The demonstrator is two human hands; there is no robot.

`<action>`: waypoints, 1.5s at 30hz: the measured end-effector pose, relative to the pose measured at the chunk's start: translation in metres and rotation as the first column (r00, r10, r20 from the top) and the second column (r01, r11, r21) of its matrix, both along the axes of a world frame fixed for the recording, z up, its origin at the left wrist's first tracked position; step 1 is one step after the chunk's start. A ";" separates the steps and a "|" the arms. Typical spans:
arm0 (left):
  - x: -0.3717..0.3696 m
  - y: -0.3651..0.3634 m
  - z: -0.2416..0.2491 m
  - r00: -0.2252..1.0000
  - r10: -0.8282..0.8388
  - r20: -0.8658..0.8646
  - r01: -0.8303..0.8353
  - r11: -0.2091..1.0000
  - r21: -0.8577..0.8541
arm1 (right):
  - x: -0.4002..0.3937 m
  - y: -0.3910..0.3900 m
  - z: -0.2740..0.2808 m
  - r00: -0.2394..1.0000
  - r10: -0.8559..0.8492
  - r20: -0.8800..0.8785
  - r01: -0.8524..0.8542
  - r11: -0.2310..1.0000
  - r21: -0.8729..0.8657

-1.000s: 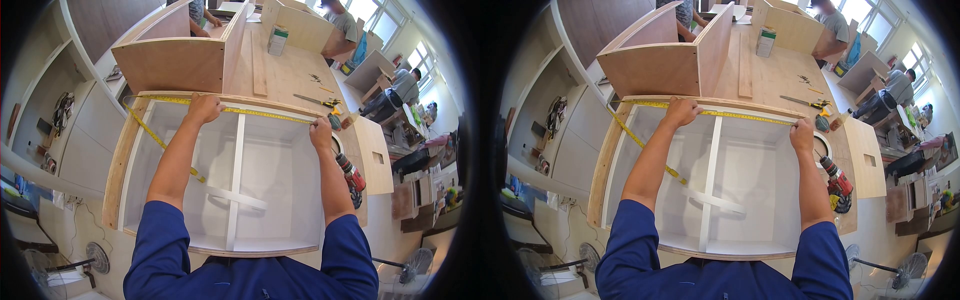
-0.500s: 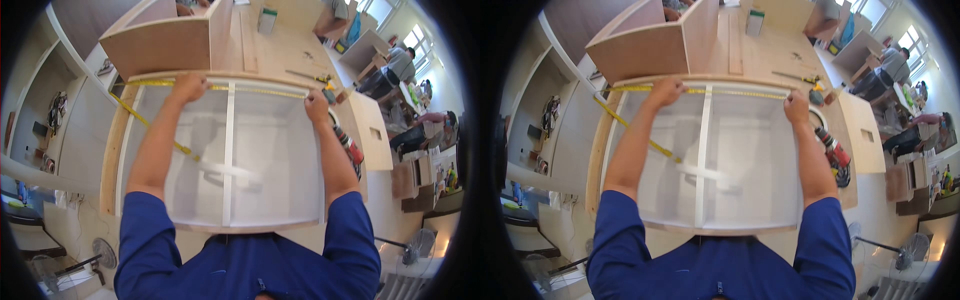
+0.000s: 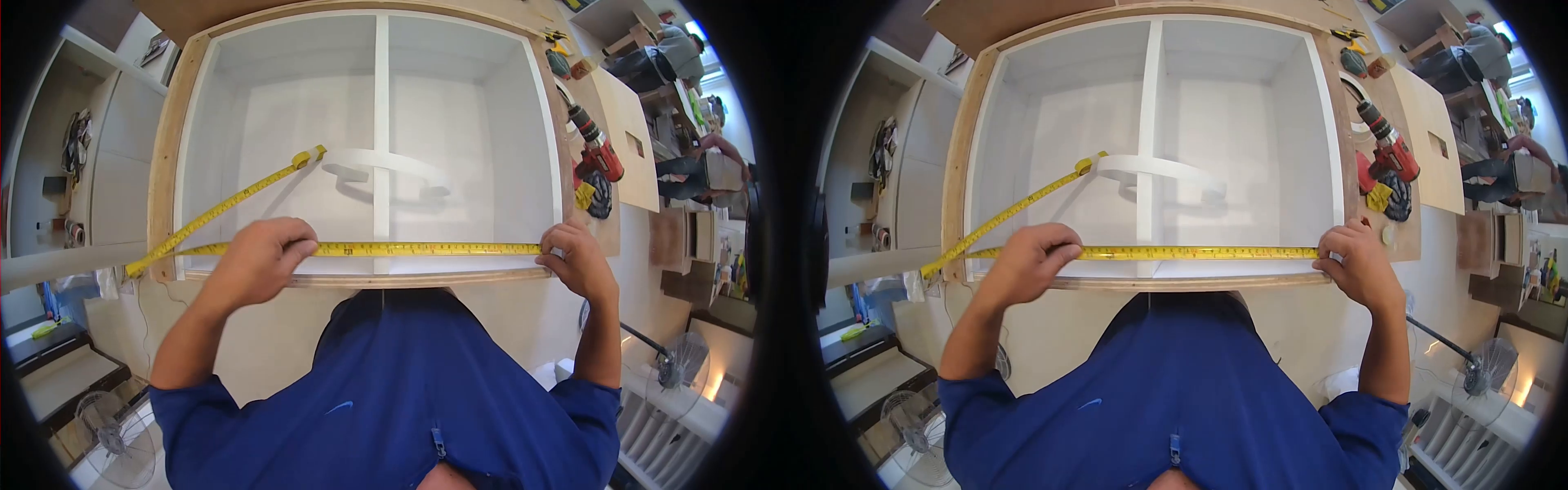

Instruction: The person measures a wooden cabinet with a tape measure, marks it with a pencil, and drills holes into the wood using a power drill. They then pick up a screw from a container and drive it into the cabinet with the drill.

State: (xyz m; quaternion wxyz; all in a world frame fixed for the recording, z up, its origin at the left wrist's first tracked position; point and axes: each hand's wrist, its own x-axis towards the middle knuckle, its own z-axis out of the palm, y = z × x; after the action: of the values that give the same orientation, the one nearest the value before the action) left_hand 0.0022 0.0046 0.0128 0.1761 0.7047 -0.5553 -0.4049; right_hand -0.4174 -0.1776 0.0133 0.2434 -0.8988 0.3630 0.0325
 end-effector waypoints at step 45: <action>-0.024 0.016 -0.018 0.991 0.130 0.014 -0.131 0.988 0.082 | 0.334 0.038 -0.081 0.633 0.774 -0.018 -0.770 0.628 -0.114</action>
State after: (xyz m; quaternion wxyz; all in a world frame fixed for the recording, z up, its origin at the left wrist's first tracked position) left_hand -0.0217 0.0207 -0.0057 0.1704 0.7479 -0.4916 -0.4123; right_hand -0.0832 -0.1397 -0.0673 0.1618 -0.9801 -0.0593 0.0987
